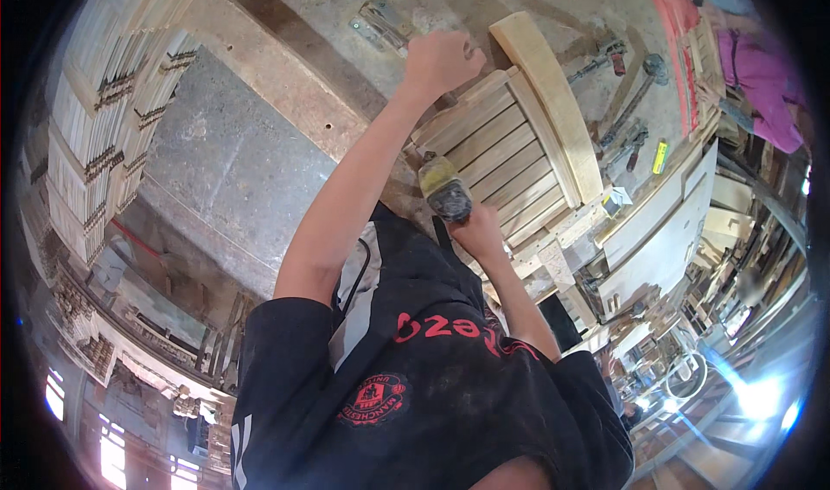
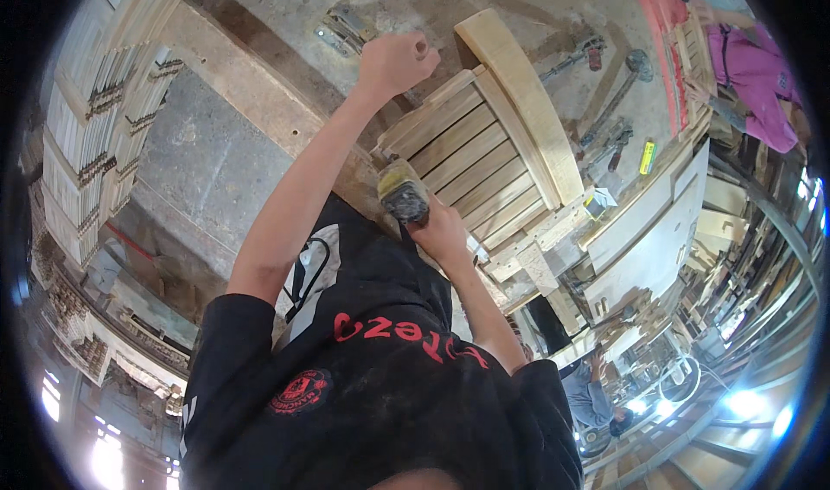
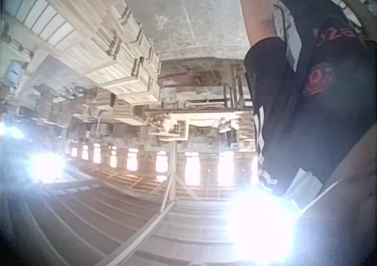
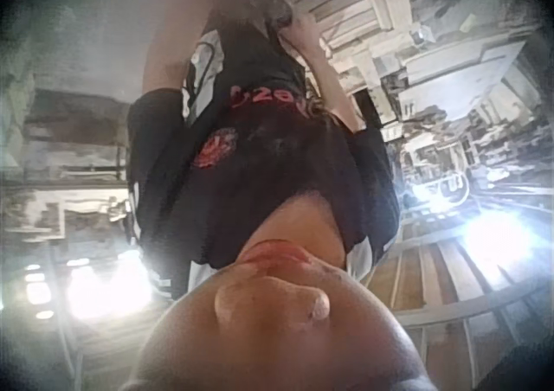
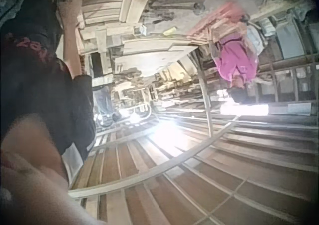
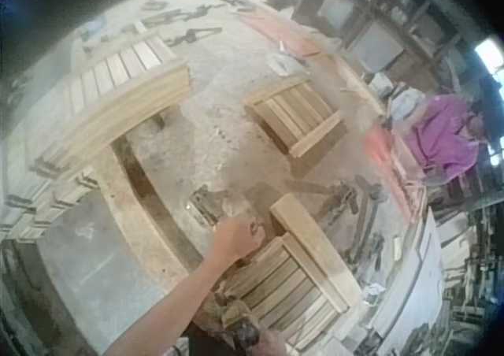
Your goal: Assembling wooden furniture components by aligning slats and securing them with a nail gun.
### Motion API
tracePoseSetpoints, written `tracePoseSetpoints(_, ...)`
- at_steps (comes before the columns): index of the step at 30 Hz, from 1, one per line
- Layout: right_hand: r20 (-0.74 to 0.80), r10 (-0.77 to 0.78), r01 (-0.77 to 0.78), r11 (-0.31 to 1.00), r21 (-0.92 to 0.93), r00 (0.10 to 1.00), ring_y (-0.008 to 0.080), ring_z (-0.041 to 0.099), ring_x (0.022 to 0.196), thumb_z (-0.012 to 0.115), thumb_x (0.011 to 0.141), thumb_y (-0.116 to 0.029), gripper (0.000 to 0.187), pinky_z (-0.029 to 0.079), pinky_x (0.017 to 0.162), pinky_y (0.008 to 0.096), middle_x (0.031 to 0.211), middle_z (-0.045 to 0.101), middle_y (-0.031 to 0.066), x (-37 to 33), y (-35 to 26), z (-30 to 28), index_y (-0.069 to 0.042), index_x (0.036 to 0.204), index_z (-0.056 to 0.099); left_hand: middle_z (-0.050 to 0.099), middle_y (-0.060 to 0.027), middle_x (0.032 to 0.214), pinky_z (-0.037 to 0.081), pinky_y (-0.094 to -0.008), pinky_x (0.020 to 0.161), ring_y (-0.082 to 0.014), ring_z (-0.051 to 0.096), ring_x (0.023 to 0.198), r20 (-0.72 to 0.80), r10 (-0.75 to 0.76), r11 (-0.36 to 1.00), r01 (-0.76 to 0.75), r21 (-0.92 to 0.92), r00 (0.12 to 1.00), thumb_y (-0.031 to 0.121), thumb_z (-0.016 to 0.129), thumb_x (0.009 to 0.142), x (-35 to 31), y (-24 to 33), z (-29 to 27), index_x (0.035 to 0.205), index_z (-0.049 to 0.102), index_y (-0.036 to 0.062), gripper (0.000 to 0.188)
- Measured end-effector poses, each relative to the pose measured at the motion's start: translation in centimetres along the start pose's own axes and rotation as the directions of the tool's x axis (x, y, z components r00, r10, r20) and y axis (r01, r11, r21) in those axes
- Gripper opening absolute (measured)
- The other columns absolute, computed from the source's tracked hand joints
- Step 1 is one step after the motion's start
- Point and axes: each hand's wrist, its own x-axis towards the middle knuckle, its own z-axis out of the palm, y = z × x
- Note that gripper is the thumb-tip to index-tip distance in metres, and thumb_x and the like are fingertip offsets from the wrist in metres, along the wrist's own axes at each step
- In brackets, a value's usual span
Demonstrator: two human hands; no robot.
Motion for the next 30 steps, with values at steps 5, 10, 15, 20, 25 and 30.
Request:
tracePoseSetpoints(5, 0.020, 0.089, -0.089, 0.996, 0.026, 0.996, 0.0452, 0.064, 0.082, 0.076, 0.071, -0.021, 0.059, 0.052, 0.074, 0.0513, 0.081, 0.066, 0.0264, 0.0, -1.6, 0.0, 0.000, 0.123, 0.057, 0.068, -0.0159, 0.071, 0.054, -0.0439, 0.065, -0.0331, 0.068, 0.070, -0.041, -0.011, 1.000, 0.012, 0.018, 0.999, 0.040, 0.064, 0.078, -0.5, -0.1, 0.3, 0.078, 0.071, 0.0067, 0.034)
tracePoseSetpoints(10, 0.090, 0.202, -0.198, 0.979, -0.055, 0.975, 0.0466, 0.064, 0.084, 0.078, 0.070, -0.026, 0.065, 0.051, 0.075, 0.0526, 0.083, 0.067, 0.0270, -0.9, -1.9, -1.0, 0.001, 0.126, 0.056, 0.064, -0.0131, 0.060, 0.051, -0.0415, 0.059, -0.0329, 0.065, 0.063, -0.107, 0.031, 0.999, -0.027, 0.031, 0.994, 0.039, 0.066, 0.081, -0.6, 0.2, 0.5, 0.079, 0.069, 0.0092, 0.030)
tracePoseSetpoints(15, 0.030, 0.203, -0.205, 0.978, 0.043, 0.979, 0.0463, 0.065, 0.083, 0.078, 0.070, -0.028, 0.072, 0.052, 0.075, 0.0513, 0.085, 0.067, 0.0272, -5.3, 2.8, 0.4, -0.001, 0.132, 0.053, 0.067, -0.0104, 0.067, 0.052, -0.0420, 0.061, -0.0316, 0.066, 0.067, -0.105, 0.027, 0.998, -0.021, 0.055, 0.994, 0.039, 0.065, 0.083, -0.5, -0.1, 0.8, 0.085, 0.071, 0.0113, 0.029)
tracePoseSetpoints(20, 0.024, 0.295, -0.295, 0.955, 0.000, 0.955, 0.0453, 0.065, 0.081, 0.079, 0.069, -0.029, 0.075, 0.052, 0.073, 0.0505, 0.084, 0.066, 0.0271, -7.6, 5.8, 0.7, -0.002, 0.134, 0.052, 0.070, -0.0152, 0.074, 0.054, -0.0446, 0.071, -0.0360, 0.068, 0.074, -0.056, -0.061, 0.994, 0.066, 0.084, 0.997, 0.041, 0.062, 0.081, -0.3, 0.2, 0.4, 0.088, 0.073, 0.0123, 0.031)
tracePoseSetpoints(25, -0.012, 0.228, -0.228, 0.974, 0.009, 0.974, 0.0455, 0.065, 0.082, 0.079, 0.071, -0.031, 0.071, 0.052, 0.071, 0.0520, 0.083, 0.066, 0.0281, -7.8, 5.6, 0.0, -0.004, 0.131, 0.054, 0.070, -0.0124, 0.073, 0.053, -0.0427, 0.071, -0.0342, 0.068, 0.075, 0.009, -0.129, 0.989, 0.128, 0.068, 0.992, 0.042, 0.061, 0.082, -0.4, 1.1, 0.2, 0.090, 0.073, 0.0108, 0.034)
tracePoseSetpoints(30, 0.027, 0.234, -0.234, 0.972, -0.008, 0.972, 0.0474, 0.065, 0.082, 0.076, 0.075, -0.035, 0.067, 0.052, 0.072, 0.0548, 0.084, 0.067, 0.0274, -7.6, 4.7, -0.3, -0.006, 0.131, 0.053, 0.070, -0.0105, 0.078, 0.052, -0.0432, 0.072, -0.0331, 0.068, 0.078, -0.105, -0.042, 0.995, 0.051, 0.086, 0.994, 0.042, 0.062, 0.081, -0.4, -0.1, 1.0, 0.090, 0.074, 0.0106, 0.034)
